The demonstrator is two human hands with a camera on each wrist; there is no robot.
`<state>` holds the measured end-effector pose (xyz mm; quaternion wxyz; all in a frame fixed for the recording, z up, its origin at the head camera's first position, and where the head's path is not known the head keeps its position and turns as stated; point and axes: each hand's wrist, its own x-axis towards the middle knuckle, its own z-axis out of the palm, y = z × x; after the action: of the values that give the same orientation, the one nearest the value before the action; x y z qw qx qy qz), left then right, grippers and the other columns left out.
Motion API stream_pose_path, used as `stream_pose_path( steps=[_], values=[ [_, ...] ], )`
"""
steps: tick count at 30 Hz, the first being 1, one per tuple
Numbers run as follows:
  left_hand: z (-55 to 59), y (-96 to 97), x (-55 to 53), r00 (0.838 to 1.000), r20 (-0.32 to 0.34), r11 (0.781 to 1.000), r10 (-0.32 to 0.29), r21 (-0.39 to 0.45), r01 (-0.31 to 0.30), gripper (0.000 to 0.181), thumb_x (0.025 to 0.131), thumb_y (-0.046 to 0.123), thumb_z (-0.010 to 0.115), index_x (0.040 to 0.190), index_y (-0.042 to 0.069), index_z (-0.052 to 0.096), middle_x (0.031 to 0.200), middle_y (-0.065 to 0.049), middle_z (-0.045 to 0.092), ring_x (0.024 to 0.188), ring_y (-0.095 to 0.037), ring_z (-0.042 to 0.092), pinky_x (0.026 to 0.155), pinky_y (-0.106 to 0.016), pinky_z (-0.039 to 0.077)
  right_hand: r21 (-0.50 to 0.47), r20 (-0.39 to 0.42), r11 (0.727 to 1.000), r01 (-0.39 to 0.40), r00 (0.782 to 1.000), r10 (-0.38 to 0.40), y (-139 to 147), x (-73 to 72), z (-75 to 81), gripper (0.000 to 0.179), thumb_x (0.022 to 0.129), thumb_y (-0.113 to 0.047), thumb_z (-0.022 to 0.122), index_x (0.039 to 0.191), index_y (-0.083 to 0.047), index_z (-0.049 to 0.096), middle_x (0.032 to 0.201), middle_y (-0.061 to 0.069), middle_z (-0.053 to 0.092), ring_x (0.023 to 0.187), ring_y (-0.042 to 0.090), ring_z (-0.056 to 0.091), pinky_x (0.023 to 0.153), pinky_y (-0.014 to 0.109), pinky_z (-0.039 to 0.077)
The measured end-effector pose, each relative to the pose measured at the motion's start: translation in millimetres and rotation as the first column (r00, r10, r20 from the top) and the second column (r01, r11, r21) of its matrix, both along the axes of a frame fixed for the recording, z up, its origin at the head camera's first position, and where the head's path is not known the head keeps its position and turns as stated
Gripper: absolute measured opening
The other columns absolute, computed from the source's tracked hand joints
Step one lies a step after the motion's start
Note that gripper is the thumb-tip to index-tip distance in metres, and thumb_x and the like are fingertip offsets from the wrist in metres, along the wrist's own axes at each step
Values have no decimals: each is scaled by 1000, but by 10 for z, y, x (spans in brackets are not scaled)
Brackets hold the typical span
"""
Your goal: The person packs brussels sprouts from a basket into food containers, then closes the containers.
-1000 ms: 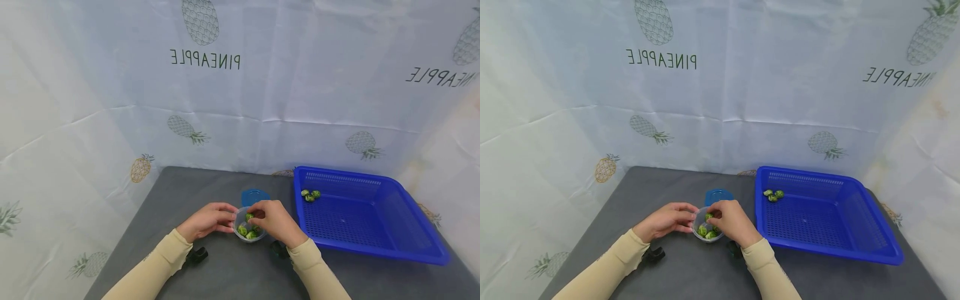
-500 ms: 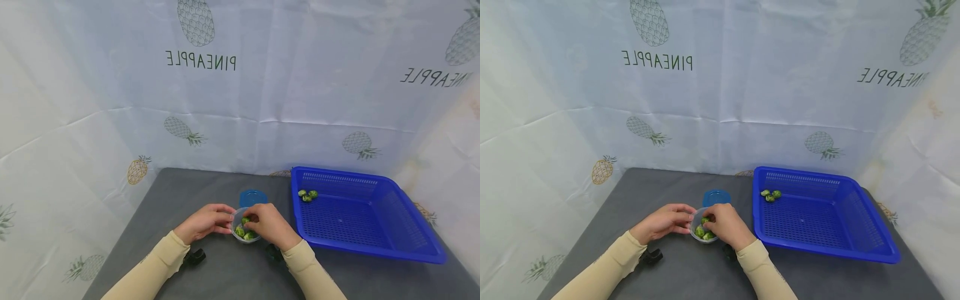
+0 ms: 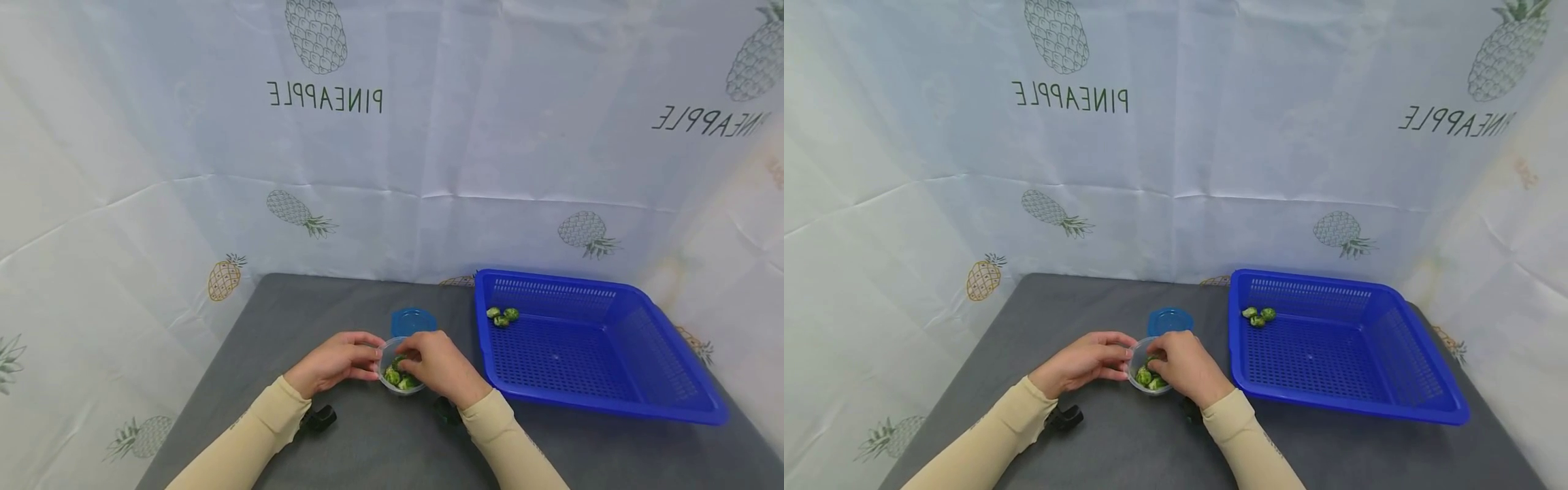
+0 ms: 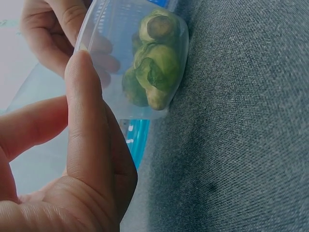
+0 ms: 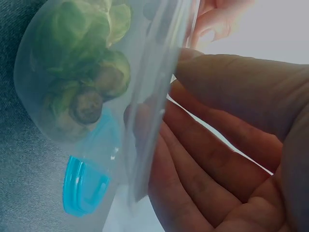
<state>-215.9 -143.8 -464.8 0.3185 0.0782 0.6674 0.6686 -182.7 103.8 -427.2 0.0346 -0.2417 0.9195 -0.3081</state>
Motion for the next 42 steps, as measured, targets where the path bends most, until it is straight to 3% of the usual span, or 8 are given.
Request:
stream_pose_path(
  steps=[8, 13, 16, 23, 31, 38, 42],
  values=[
    [4, 22, -6, 1000, -2, 1000, -20, -4, 20, 48, 107, 20, 69, 147, -3, 58, 97, -7, 69, 87, -15, 70, 89, -35, 68, -33, -84, 999, 29, 996, -32, 52, 155, 217, 22, 100, -17, 79, 122, -12, 82, 111, 1, 80, 98, 13, 75, 85, 32, 65],
    [-18, 16, 4, 1000, 19, 1000, -5, 6, 4, 47, 106, 21, 71, 145, -3, 59, 95, -6, 70, 85, -15, 71, 89, -35, 68, -1, -103, 1000, -17, 995, 17, 149, 194, 455, 21, 101, -18, 78, 121, -12, 82, 112, 3, 81, 99, 13, 75, 86, 33, 65],
    [-29, 6, 10, 999, 34, 1000, 7, 14, -7, 46, 106, 19, 72, 144, -3, 59, 95, -6, 71, 86, -15, 72, 88, -34, 68, 35, -129, 999, -8, 992, 12, 328, 144, 610, 19, 101, -18, 79, 119, -13, 82, 110, 2, 81, 98, 12, 76, 86, 35, 66],
    [-31, 23, -17, 999, 48, 1000, 1, 21, -2, 45, 105, 18, 72, 143, -3, 60, 97, -7, 71, 87, -15, 72, 86, -33, 69, 108, -125, 983, 147, 983, -134, 1095, -154, 851, 20, 102, -19, 76, 120, -13, 82, 111, 1, 81, 98, 17, 77, 86, 42, 66],
    [-3, 13, -32, 998, 58, 999, -5, 37, 3, 47, 105, 17, 72, 145, -4, 58, 97, -7, 71, 87, -14, 72, 86, -32, 69, 160, -6, 956, 246, 969, -248, 1827, -542, 712, 30, 105, -23, 73, 130, -6, 78, 122, 14, 80, 111, 34, 76, 94, 55, 64],
    [-9, 11, -19, 998, 57, 999, -10, 41, 7, 47, 106, 17, 71, 145, -5, 57, 96, -6, 70, 86, -14, 71, 85, -31, 68, 161, 134, 953, 256, 951, -278, 2158, -776, 428, 38, 106, -28, 71, 134, -2, 75, 131, 20, 76, 121, 43, 71, 100, 61, 60],
    [-19, 18, -11, 998, 55, 999, -17, 43, 15, 47, 106, 16, 70, 145, -6, 57, 96, -7, 70, 86, -14, 71, 85, -31, 68, 156, 207, 951, 267, 933, -296, 2272, -841, 311, 40, 105, -28, 72, 136, -2, 74, 134, 21, 74, 121, 40, 73, 101, 60, 60]
  ],
)
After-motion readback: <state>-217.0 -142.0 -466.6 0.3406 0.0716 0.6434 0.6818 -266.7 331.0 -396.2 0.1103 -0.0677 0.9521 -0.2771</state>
